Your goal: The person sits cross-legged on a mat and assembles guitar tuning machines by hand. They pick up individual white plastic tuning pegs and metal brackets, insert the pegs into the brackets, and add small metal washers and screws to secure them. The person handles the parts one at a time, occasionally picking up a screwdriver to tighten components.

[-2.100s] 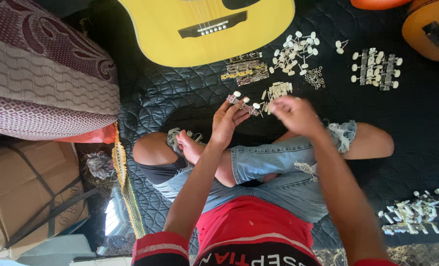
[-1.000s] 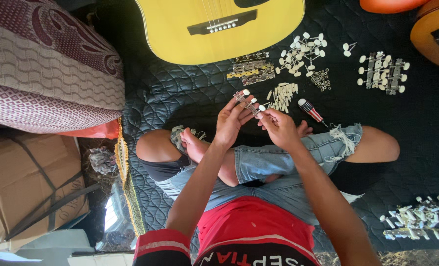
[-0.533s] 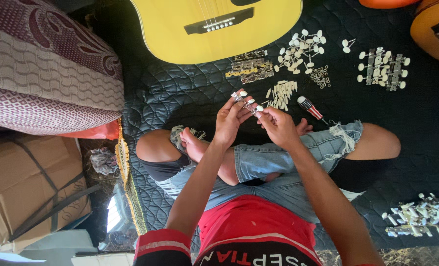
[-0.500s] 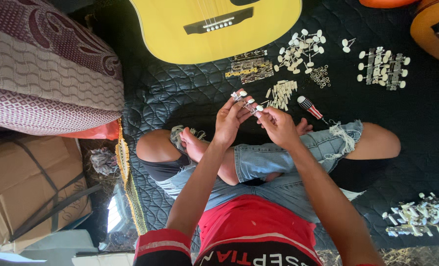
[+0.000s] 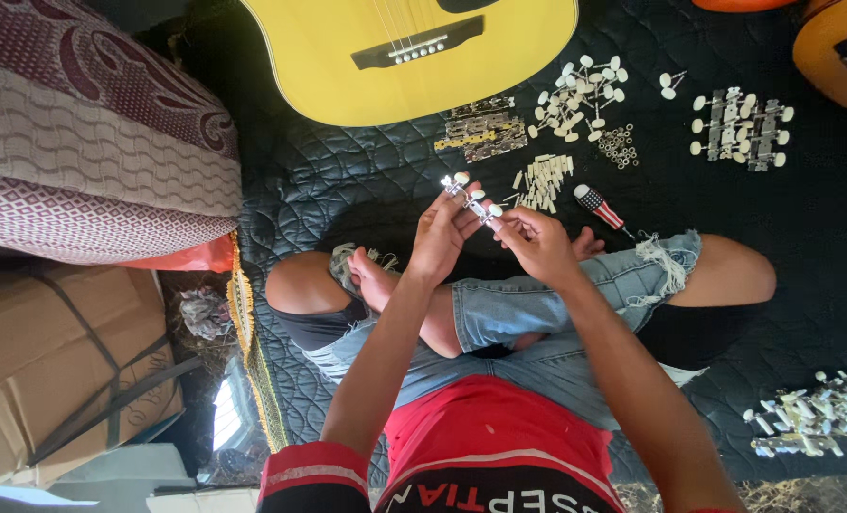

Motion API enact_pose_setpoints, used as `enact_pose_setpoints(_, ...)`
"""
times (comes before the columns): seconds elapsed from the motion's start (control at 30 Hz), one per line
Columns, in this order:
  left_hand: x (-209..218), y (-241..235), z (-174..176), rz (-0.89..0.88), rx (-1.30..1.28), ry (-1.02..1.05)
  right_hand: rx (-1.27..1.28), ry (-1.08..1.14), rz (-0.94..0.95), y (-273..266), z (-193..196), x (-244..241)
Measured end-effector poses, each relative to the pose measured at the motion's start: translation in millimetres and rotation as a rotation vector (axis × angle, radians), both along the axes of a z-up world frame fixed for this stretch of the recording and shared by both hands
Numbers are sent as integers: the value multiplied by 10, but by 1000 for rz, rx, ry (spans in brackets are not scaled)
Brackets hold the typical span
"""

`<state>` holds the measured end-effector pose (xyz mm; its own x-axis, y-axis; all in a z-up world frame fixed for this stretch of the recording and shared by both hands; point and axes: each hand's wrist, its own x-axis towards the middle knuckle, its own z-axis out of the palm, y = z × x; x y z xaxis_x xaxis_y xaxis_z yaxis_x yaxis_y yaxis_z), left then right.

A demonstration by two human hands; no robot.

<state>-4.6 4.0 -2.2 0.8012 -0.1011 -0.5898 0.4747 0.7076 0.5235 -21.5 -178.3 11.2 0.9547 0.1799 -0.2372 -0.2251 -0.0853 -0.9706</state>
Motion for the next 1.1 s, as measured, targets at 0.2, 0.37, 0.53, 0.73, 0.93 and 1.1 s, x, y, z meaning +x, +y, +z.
enact_pose_setpoints(0.2,1,35,-73,-14,-47,-13,179,90,-86,-18,-174,-65)
enact_pose_setpoints(0.37,0,41,36,-71,-124,-47,170,57,-139,-150,-18,94)
enact_pose_setpoints(0.53,-55,10,42,-196,-160,-69,139,-52,-134,-168,143,291)
enact_pose_setpoints(0.73,-65,-4,83,-277,-175,-59,43,-297,33,-139,430,425)
enact_pose_setpoints(0.93,-66,-37,103,-315,-169,-50,-234,-623,-27,-97,217,402)
enact_pose_setpoints(1.1,-44,-48,249,-347,-150,-19,-288,-707,-52,-89,118,363)
